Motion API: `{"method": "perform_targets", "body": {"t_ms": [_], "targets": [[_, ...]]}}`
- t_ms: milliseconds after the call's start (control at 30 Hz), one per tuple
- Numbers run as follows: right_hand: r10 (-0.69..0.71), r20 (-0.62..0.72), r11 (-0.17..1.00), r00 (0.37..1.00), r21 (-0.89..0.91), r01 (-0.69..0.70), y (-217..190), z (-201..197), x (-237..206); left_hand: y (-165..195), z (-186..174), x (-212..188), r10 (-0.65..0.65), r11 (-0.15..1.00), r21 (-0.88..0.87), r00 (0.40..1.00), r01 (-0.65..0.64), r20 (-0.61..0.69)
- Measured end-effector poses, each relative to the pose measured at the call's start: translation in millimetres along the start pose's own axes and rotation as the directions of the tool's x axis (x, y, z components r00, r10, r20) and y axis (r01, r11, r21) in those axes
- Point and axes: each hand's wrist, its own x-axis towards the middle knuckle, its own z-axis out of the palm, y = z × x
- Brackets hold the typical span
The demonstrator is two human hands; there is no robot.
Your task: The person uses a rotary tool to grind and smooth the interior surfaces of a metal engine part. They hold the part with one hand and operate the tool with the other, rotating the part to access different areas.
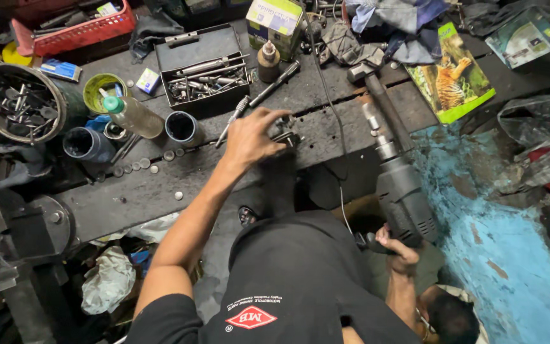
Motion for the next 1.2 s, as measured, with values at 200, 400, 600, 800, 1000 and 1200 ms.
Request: {"method": "perform_targets", "body": {"t_ms": [200, 400, 600, 800, 1000, 1200], "targets": [[0.087, 0.023, 0.989, 0.996, -0.121, -0.084, 11.1, 0.3, -0.3, -25.1, 48.7, -27.1, -0.705, 0.249, -0.921, 0.708, 0.299, 0.039], [0.016, 0.133, 0.931, 0.991, -0.364, 0.034, 0.9, 4.1, 4.8, -8.0, 89.1, -82.0, -0.637, 0.72, -0.503, 0.743, 0.478, -0.206], [0.053, 0.192, 0.842, 0.98, -0.536, 0.059, -36.6, 58.8, 25.2, -18.2, 69.6, -102.6, -0.285, 0.911, -0.367, 0.93, 0.188, -0.23], [0.221, 0.149, 0.582, 0.964, -0.813, -0.008, -73.2, 116.0, 36.4, -38.1, 82.7, -100.8, -0.278, 0.9, -0.402, 0.933, 0.17, -0.228], [0.383, 0.137, 0.525, 0.914, -0.846, -0.094, -96.8, 146.8, 52.9, -51.9, 100.8, -105.4, -0.2, 0.947, -0.304, 0.93, 0.103, -0.307], [0.351, 0.144, 0.495, 0.925, -0.867, -0.053, -95.0, 158.3, 56.3, -58.7, 104.7, -108.4, -0.165, 0.962, -0.26, 0.938, 0.085, -0.306]]}}
